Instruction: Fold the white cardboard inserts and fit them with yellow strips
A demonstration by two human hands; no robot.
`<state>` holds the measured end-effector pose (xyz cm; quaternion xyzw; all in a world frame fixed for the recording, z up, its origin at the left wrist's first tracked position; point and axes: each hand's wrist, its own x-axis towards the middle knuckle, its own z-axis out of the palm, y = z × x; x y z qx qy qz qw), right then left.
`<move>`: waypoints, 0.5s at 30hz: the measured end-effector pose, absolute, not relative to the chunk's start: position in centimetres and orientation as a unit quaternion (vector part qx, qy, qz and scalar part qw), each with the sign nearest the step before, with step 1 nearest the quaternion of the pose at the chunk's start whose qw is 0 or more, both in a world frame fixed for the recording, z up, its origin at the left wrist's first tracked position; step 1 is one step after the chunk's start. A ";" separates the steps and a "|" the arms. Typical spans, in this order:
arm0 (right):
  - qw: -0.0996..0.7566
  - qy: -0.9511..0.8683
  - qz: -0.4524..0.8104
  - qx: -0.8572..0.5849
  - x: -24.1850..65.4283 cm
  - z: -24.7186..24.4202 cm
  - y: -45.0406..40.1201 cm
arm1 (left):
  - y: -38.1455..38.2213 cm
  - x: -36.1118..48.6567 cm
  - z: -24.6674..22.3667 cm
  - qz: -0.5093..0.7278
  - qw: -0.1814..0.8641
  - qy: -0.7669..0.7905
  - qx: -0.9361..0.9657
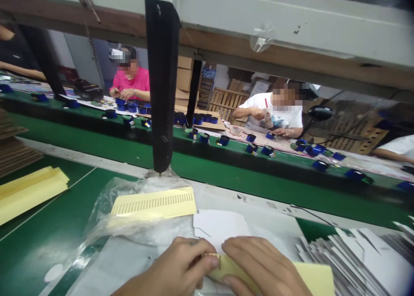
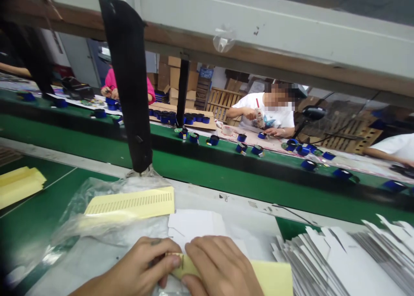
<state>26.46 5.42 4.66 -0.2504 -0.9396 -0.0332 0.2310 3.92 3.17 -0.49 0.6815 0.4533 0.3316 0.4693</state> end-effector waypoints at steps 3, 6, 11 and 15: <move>0.223 -0.924 0.106 -0.290 24.8 4.2 6.3 | 3.6 3.8 -0.1 0.351 0.547 0.471 0.597; 0.249 -0.905 0.163 -0.305 25.2 2.9 7.1 | 3.9 3.6 0.2 0.373 0.539 0.487 0.578; 0.303 -0.885 0.183 -0.302 25.6 1.6 7.3 | 3.5 3.4 0.2 0.375 0.482 0.504 0.611; 0.353 -0.881 0.168 -0.265 25.0 1.3 6.6 | 3.1 3.5 0.4 0.372 0.440 0.508 0.640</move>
